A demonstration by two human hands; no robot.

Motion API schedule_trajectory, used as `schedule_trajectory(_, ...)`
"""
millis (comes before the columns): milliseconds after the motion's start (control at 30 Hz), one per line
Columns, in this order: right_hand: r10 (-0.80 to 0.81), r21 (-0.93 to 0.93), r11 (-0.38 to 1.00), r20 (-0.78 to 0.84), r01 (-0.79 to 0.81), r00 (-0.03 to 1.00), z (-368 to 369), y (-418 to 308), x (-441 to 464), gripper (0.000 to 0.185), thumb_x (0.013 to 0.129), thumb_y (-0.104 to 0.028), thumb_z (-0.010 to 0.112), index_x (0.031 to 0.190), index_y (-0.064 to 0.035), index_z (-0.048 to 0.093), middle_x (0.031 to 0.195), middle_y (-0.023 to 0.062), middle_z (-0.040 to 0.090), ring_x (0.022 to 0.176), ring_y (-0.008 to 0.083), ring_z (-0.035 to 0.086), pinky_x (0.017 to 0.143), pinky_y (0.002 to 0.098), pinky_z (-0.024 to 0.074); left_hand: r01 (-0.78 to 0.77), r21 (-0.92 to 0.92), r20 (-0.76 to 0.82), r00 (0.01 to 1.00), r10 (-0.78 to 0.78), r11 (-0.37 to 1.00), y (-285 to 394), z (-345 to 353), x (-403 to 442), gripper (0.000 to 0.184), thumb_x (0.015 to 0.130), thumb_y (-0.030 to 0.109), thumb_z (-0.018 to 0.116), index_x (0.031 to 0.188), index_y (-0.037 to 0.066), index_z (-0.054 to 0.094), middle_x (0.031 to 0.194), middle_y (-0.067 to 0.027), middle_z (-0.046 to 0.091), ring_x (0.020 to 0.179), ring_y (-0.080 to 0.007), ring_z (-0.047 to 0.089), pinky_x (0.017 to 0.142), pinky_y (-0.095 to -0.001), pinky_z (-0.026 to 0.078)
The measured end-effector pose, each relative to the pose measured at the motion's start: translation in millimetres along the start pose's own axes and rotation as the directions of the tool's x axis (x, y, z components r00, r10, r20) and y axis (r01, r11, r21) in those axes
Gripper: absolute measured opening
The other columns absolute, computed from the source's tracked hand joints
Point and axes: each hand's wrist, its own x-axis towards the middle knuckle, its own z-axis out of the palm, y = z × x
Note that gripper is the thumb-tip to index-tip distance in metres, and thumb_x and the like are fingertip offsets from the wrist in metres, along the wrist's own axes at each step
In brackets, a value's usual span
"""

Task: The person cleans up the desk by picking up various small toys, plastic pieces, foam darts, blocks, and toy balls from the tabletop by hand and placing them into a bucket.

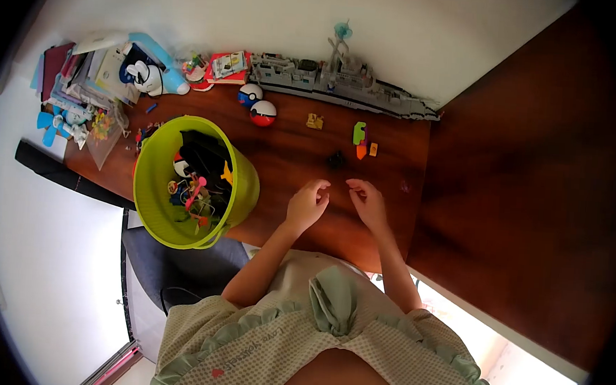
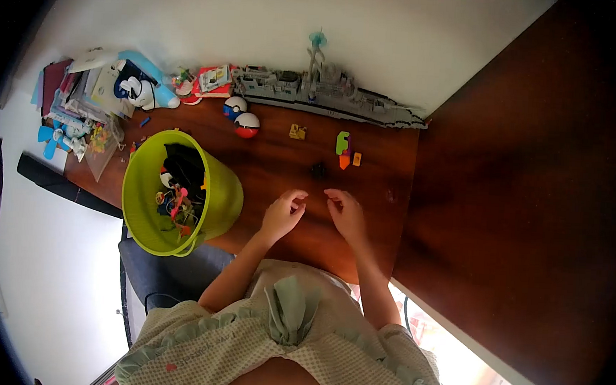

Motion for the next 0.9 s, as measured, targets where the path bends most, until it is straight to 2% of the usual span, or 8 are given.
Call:
schedule_trajectory(233,0.092,-0.04,0.995,0.037,-0.09,0.995,22,42,34,0.047,0.083,-0.011,0.062,0.128,-0.008,0.05,0.124,0.0154,0.051,0.097,0.0261,0.06,0.083,0.0342,0.049,0.071,-0.117,-0.009,0.997,-0.073,0.991,-57,46,42,0.054,0.081,0.016,0.062,0.13,0.0,0.046,0.121,-0.014,0.056,0.089,-0.0257,0.063,0.079,-0.0343,0.05)
schedule_trajectory(333,0.119,-0.11,0.987,0.024,-0.116,0.993,32,56,50,0.056,0.083,-0.009,0.064,0.134,-0.0092,0.043,0.128,0.0141,0.048,0.097,0.0229,0.06,0.08,0.0312,0.0503,0.16,0.006,-0.014,0.987,-0.16,0.987,-57,59,59,0.067,0.08,0.017,0.063,0.137,-0.005,0.035,0.132,-0.0185,0.045,0.092,-0.0288,0.061,0.081,-0.0344,0.05)
schedule_trajectory(433,0.168,-0.084,0.983,0.042,-0.164,0.985,40,70,60,0.056,0.084,-0.008,0.063,0.136,-0.0091,0.041,0.122,0.0155,0.052,0.093,0.0222,0.061,0.077,0.0306,0.0509,0.148,-0.057,0.007,0.989,-0.148,0.987,-59,65,68,0.073,0.08,0.016,0.063,0.139,-0.007,0.028,0.135,-0.0213,0.038,0.094,-0.0286,0.059,0.082,-0.0337,0.05)
schedule_trajectory(533,0.213,0.077,0.971,0.14,-0.225,0.967,44,78,64,0.056,0.085,-0.011,0.061,0.136,-0.0082,0.038,0.115,0.0176,0.057,0.094,0.0276,0.062,0.081,0.0357,0.0502,0.223,-0.175,0.053,0.975,-0.217,0.959,-69,72,77,0.082,0.076,0.014,0.069,0.141,-0.007,0.024,0.134,-0.0225,0.036,0.097,-0.0275,0.058,0.081,-0.0328,0.051)
schedule_trajectory(633,0.282,0.108,0.95,0.095,-0.292,0.955,46,78,58,0.052,0.087,-0.012,0.06,0.134,-0.0084,0.04,0.106,0.0165,0.061,0.09,0.0271,0.064,0.078,0.0362,0.0511,0.256,-0.238,0.149,0.963,-0.225,0.937,-79,75,79,0.095,0.07,0.014,0.076,0.143,-0.006,0.02,0.135,-0.0211,0.034,0.1,-0.0268,0.057,0.081,-0.0318,0.052)
schedule_trajectory(733,0.287,0.175,0.94,0.061,-0.294,0.956,50,74,50,0.043,0.089,-0.013,0.059,0.128,-0.0079,0.044,0.103,0.0151,0.063,0.089,0.027,0.064,0.076,0.0363,0.0511,0.318,-0.439,0.21,0.946,-0.248,0.84,-80,69,73,0.095,0.07,0.012,0.077,0.144,-0.003,0.021,0.137,-0.0181,0.034,0.11,-0.0273,0.054,0.083,-0.0342,0.052)
schedule_trajectory(833,0.269,0.276,0.925,0.013,-0.262,0.963,52,66,42,0.034,0.09,-0.015,0.059,0.121,-0.0072,0.047,0.102,0.0138,0.063,0.088,0.0251,0.064,0.074,0.0348,0.0503,0.328,-0.517,0.244,0.942,-0.231,0.79,-76,60,61,0.089,0.074,0.011,0.075,0.145,0.0,0.022,0.138,-0.0151,0.033,0.112,-0.0266,0.052,0.086,-0.0337,0.05)
schedule_trajectory(900,0.266,0.262,0.935,-0.07,-0.24,0.961,51,47,34,0.031,0.091,-0.015,0.058,0.118,-0.0067,0.046,0.1,0.0132,0.063,0.087,0.0225,0.064,0.073,0.0333,0.0499,0.223,-0.592,0.163,0.974,-0.156,0.775,-61,53,47,0.082,0.078,0.01,0.071,0.145,0.001,0.024,0.138,-0.0134,0.034,0.113,-0.0256,0.051,0.09,-0.0338,0.048)
